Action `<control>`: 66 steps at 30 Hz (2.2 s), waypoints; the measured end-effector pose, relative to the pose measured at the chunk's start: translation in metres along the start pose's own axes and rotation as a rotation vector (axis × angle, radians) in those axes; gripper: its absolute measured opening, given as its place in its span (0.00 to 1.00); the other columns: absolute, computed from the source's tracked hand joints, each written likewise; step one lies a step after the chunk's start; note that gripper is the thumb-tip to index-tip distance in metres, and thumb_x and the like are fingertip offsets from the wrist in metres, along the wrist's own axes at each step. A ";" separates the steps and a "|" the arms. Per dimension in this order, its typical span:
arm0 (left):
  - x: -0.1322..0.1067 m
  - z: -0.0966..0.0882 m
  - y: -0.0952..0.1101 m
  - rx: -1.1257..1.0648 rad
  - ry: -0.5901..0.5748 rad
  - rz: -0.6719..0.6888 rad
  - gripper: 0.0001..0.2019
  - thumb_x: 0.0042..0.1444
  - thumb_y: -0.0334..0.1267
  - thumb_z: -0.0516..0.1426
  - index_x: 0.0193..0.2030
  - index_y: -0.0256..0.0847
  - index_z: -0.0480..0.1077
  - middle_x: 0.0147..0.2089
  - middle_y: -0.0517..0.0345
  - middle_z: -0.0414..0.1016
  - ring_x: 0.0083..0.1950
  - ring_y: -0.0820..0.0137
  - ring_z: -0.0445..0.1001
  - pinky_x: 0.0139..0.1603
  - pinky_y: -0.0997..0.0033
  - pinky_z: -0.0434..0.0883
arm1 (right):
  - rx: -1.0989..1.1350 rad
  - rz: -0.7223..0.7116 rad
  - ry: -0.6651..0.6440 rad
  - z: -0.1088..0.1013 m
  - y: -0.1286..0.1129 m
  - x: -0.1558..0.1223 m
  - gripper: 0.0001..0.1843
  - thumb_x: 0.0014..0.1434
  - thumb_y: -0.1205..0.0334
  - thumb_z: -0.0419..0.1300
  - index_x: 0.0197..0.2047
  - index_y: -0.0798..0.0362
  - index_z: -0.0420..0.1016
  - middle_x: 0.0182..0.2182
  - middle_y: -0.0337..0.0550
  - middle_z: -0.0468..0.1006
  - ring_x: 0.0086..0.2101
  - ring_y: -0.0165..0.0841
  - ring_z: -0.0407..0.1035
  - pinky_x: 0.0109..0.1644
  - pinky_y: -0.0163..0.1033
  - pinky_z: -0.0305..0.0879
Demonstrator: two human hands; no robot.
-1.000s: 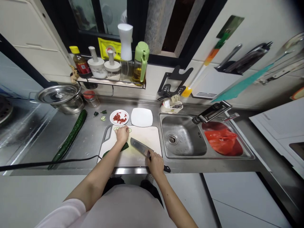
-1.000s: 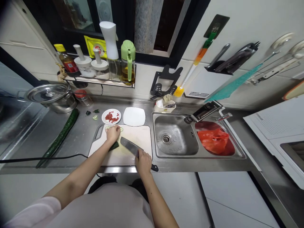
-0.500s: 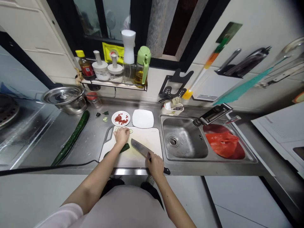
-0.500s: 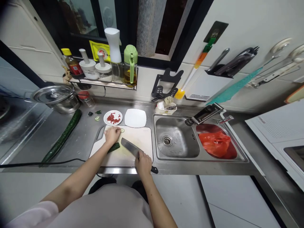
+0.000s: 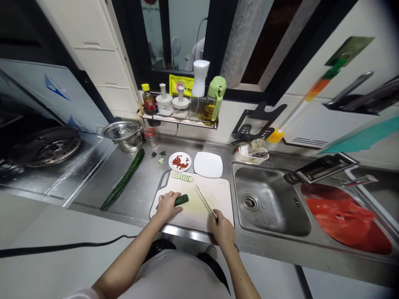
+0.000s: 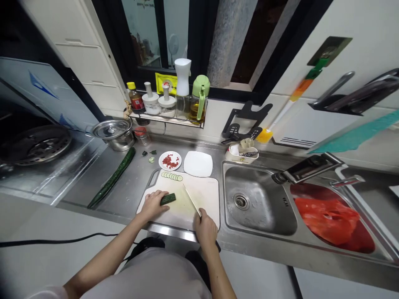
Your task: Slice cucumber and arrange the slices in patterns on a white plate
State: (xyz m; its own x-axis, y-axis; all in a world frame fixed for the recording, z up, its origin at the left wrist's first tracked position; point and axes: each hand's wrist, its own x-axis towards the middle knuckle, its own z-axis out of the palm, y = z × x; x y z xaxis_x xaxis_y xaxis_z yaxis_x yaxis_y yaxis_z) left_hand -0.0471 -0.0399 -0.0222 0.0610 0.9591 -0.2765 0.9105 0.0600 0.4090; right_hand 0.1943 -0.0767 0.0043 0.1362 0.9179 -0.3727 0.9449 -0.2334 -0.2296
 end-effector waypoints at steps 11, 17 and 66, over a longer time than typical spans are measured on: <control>0.024 -0.013 -0.036 -0.190 0.102 -0.071 0.26 0.49 0.39 0.61 0.57 0.49 0.68 0.52 0.55 0.74 0.52 0.62 0.71 0.50 0.68 0.66 | 0.023 -0.002 -0.020 0.002 -0.001 0.005 0.23 0.66 0.52 0.44 0.58 0.48 0.68 0.39 0.48 0.80 0.40 0.38 0.74 0.39 0.37 0.60; 0.061 -0.049 -0.073 -0.108 0.314 -0.336 0.25 0.50 0.40 0.61 0.58 0.48 0.69 0.53 0.52 0.75 0.53 0.60 0.73 0.50 0.67 0.67 | 0.035 0.012 -0.010 0.004 0.001 0.006 0.23 0.66 0.51 0.44 0.58 0.48 0.69 0.39 0.49 0.80 0.40 0.38 0.74 0.40 0.37 0.59; 0.110 0.011 0.038 0.091 0.205 0.064 0.17 0.61 0.40 0.51 0.55 0.48 0.71 0.51 0.47 0.70 0.55 0.56 0.65 0.55 0.55 0.58 | 0.090 0.046 0.020 0.000 0.012 -0.005 0.20 0.66 0.57 0.46 0.57 0.49 0.69 0.40 0.46 0.80 0.42 0.36 0.73 0.40 0.35 0.57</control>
State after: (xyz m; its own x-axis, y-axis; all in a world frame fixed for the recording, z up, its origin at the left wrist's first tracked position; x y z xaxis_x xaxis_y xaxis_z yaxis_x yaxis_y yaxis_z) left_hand -0.0013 0.0648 -0.0471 0.0440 0.9969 -0.0659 0.9413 -0.0193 0.3370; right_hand 0.2051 -0.0841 0.0030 0.1854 0.9117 -0.3667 0.9072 -0.3022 -0.2928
